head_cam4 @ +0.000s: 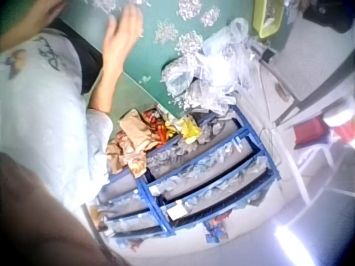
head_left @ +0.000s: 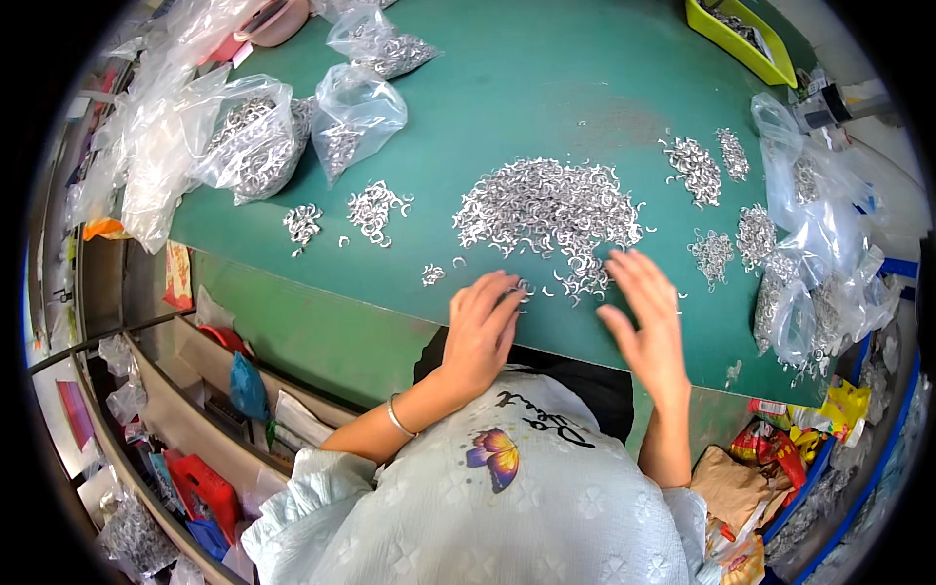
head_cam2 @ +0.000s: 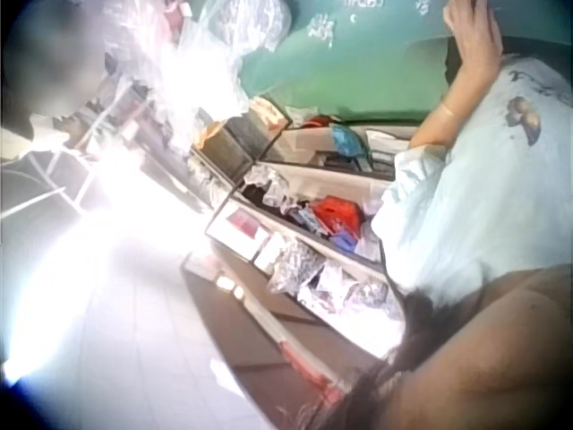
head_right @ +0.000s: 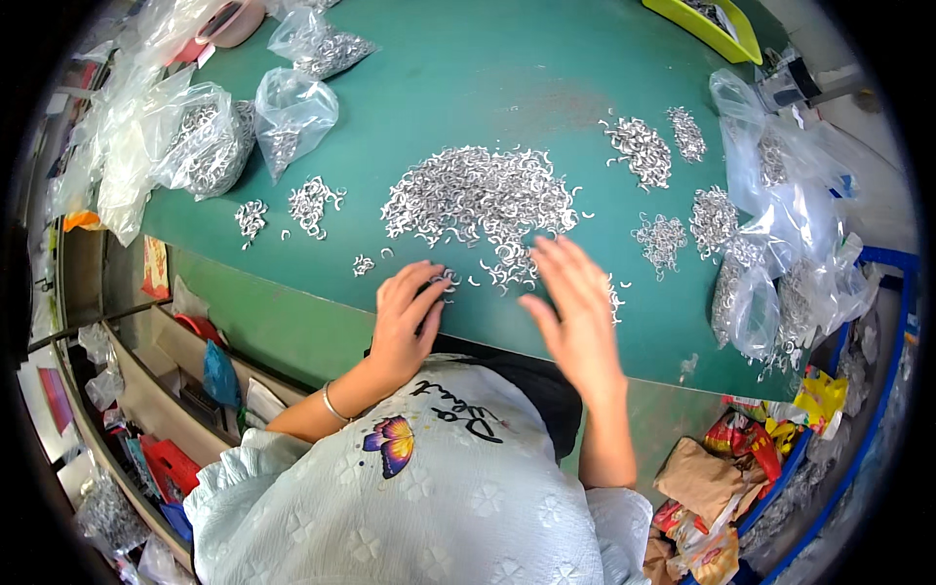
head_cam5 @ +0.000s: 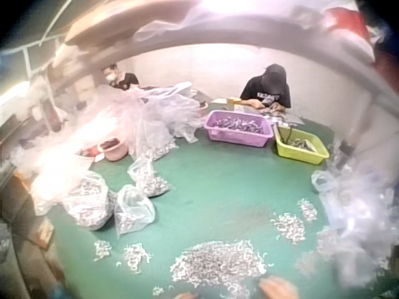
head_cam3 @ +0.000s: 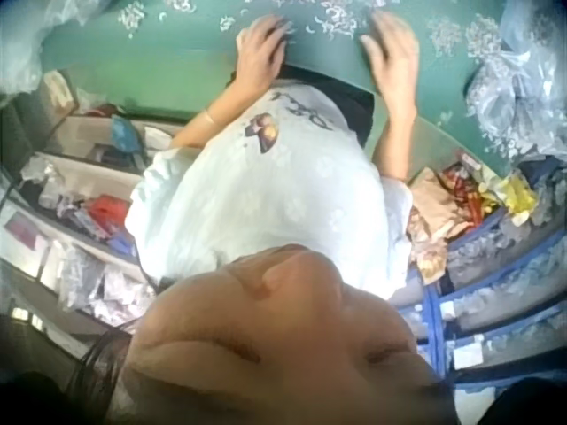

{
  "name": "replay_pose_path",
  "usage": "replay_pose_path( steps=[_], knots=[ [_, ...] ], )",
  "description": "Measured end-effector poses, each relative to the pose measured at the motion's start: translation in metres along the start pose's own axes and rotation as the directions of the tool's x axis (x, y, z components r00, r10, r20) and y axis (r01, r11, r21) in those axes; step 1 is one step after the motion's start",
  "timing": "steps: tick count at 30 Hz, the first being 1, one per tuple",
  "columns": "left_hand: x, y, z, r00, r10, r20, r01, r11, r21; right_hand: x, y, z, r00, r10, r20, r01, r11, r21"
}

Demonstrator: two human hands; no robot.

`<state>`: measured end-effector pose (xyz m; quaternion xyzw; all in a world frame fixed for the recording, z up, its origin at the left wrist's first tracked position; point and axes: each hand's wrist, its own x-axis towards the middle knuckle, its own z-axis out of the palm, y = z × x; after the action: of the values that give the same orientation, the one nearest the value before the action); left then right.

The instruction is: The person sorts small C-shaped metal components by hand on a green work surface, moving them from a large central pile into smaller organized groups.

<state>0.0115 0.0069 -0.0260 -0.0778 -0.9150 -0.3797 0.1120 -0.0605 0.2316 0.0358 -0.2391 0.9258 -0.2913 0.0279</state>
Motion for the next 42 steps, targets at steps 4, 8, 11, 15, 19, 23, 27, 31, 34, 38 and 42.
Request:
replay_pose_path(
  steps=[4,8,11,15,19,23,27,31,34,38,42],
  knots=[
    [-0.001,0.002,0.003,1.000,0.008,0.012,-0.007,0.997,-0.072,-0.007,-0.021,0.025,0.954,-0.055,0.295,0.071,0.997,-0.043],
    [0.006,0.003,-0.009,0.999,-0.032,-0.014,0.032,0.999,0.007,-0.016,-0.023,0.022,0.942,-0.040,0.335,0.054,0.998,-0.033],
    [0.003,-0.001,-0.007,1.000,0.003,-0.010,-0.003,1.000,0.006,-0.018,-0.021,0.026,0.949,-0.041,0.311,0.067,0.995,-0.074],
    [0.002,0.003,0.001,1.000,-0.009,-0.028,0.008,0.999,-0.038,-0.012,-0.023,0.037,0.990,-0.078,0.114,0.088,0.992,-0.090],
    [0.008,0.006,0.003,1.000,0.008,0.022,-0.009,1.000,0.007,0.003,-0.012,0.066,0.989,-0.099,-0.107,0.089,0.992,-0.094],
    [0.009,-0.001,0.003,1.000,-0.007,-0.015,0.007,1.000,0.025,-0.002,-0.009,0.066,0.982,-0.169,-0.091,0.161,0.983,-0.089],
    [0.010,0.003,0.002,0.998,-0.020,-0.059,0.021,1.000,0.019,-0.008,-0.011,0.060,0.986,-0.095,-0.136,0.087,0.994,-0.063],
    [0.016,0.004,0.000,0.994,-0.055,-0.091,0.055,0.998,0.005,-0.003,-0.021,0.061,0.995,-0.075,-0.071,0.062,0.983,-0.174],
    [0.014,0.001,-0.003,0.996,-0.058,-0.069,0.056,0.998,-0.020,-0.013,-0.024,0.061,0.995,-0.097,0.005,0.096,0.976,-0.193],
    [0.008,0.001,-0.002,0.997,-0.057,-0.051,0.056,0.998,-0.024,-0.023,-0.025,0.059,0.996,-0.091,0.009,0.092,0.983,-0.158],
    [0.009,0.003,-0.001,0.997,-0.058,-0.057,0.057,0.998,-0.018,-0.022,-0.031,0.066,0.998,-0.055,0.020,0.058,0.983,-0.173]
  ],
)
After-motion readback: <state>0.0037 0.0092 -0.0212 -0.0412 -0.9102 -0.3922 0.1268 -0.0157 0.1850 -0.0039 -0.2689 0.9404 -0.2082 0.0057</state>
